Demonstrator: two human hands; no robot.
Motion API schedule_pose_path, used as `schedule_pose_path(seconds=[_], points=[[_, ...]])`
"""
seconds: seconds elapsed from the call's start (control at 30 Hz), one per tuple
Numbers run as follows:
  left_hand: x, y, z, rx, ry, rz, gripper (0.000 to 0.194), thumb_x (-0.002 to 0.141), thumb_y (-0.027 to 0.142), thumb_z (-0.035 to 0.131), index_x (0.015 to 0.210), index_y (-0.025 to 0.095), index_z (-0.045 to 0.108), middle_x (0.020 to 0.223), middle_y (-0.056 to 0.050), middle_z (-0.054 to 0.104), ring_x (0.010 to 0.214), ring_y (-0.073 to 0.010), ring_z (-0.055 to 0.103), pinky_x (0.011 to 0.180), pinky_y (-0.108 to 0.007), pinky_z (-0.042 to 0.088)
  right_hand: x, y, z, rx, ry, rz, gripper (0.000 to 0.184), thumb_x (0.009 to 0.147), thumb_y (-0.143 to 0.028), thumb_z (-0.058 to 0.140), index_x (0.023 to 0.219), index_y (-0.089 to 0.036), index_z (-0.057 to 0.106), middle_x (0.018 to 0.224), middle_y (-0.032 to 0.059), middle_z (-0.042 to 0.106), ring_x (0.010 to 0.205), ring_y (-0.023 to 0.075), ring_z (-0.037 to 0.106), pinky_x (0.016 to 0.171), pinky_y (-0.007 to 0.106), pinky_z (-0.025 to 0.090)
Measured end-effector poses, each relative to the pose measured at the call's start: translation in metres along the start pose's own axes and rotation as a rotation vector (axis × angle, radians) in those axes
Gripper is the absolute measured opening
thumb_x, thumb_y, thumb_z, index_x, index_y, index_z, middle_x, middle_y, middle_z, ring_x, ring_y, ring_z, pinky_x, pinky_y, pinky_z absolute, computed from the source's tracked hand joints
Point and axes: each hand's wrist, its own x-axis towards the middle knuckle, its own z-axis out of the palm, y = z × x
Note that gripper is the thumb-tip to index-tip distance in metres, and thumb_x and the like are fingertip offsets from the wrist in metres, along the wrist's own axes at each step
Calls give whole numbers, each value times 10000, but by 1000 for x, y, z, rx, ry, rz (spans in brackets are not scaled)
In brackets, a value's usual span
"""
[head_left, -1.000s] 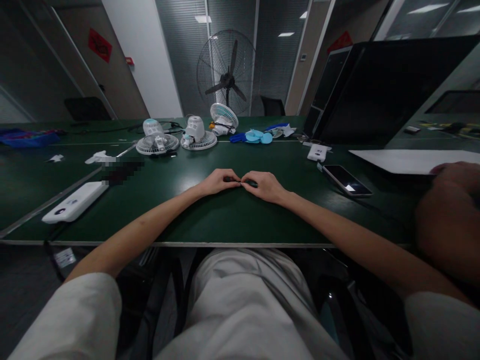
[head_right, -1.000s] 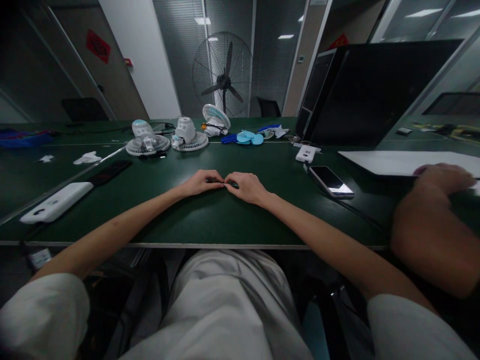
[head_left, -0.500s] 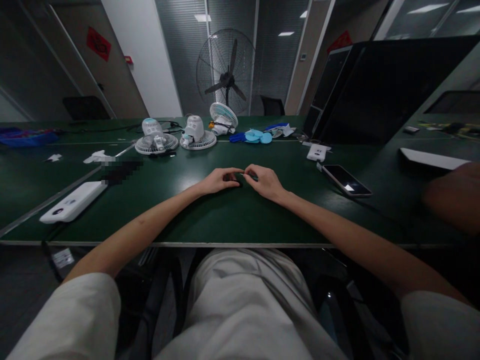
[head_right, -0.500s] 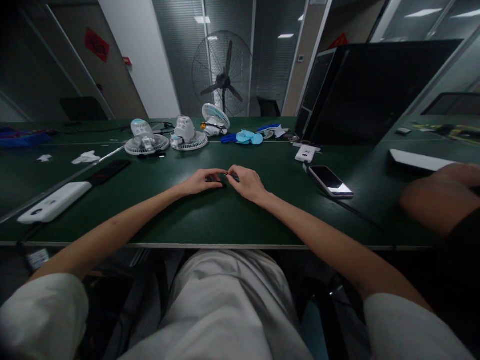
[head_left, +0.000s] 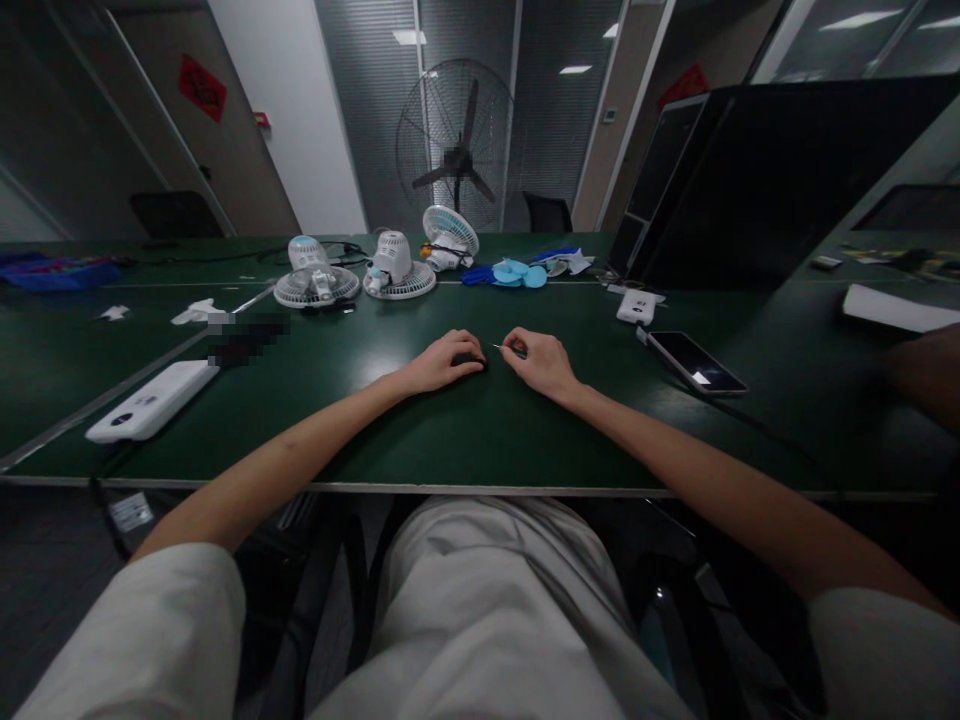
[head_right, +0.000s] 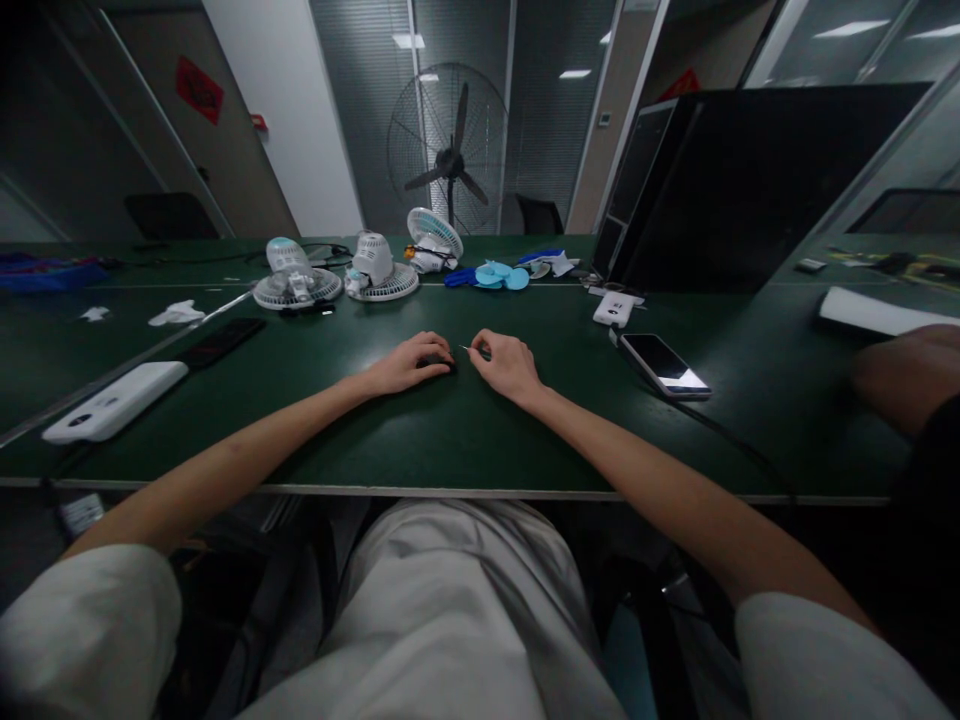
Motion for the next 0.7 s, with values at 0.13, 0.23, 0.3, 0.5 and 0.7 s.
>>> schedule_pose_path(seconds=[0.13, 0.23, 0.3, 0.5, 0.7], points=[[2, 3, 4, -23, -57, 12, 229, 1074, 343, 519, 1164, 196, 670, 1455, -147, 599, 1390, -272, 532, 1191, -447, 394, 0, 1, 1, -16, 39, 24, 210, 1013, -395, 635, 1081, -218, 726, 1007, 85, 772, 926, 259, 722, 721, 348, 505], [3, 4, 5, -60, -130, -36, 228, 1093, 337, 469, 1200, 206, 622, 1342, -136, 666, 1277, -259, 624, 1119, -417, 458, 0, 3, 2, -15, 53, 38, 214, 1013, -401, 637, 1085, -220, 725, 1003, 86, 772, 933, 262, 723, 720, 351, 508], [3, 5, 5, -52, -140, -51, 229, 1095, 341, 465, 1217, 210, 609, 1324, -132, 674, 1253, -259, 641, 1099, -406, 468, -1, 3, 2, -11, 60, 43, 220, 1015, -407, 634, 1087, -220, 724, 1003, 86, 771, 929, 260, 723, 713, 349, 511], [2, -1, 1, -29, -125, -54, 266, 1091, 375, 472, 1240, 208, 615, 1334, -128, 682, 1215, -252, 666, 1072, -386, 486, 0, 3, 2, -3, 52, 29, 220, 1014, -407, 633, 1082, -217, 720, 991, 81, 768, 895, 251, 721, 693, 343, 514], [-14, -54, -31, 99, -17, -245, 290, 1062, 382, 503, 1252, 203, 630, 1390, -124, 676, 1257, -253, 658, 1086, -369, 479, -2, 5, 0, 14, 25, 34, 222, 1014, -414, 636, 1081, -220, 722, 982, 79, 764, 879, 246, 719, 690, 343, 522]])
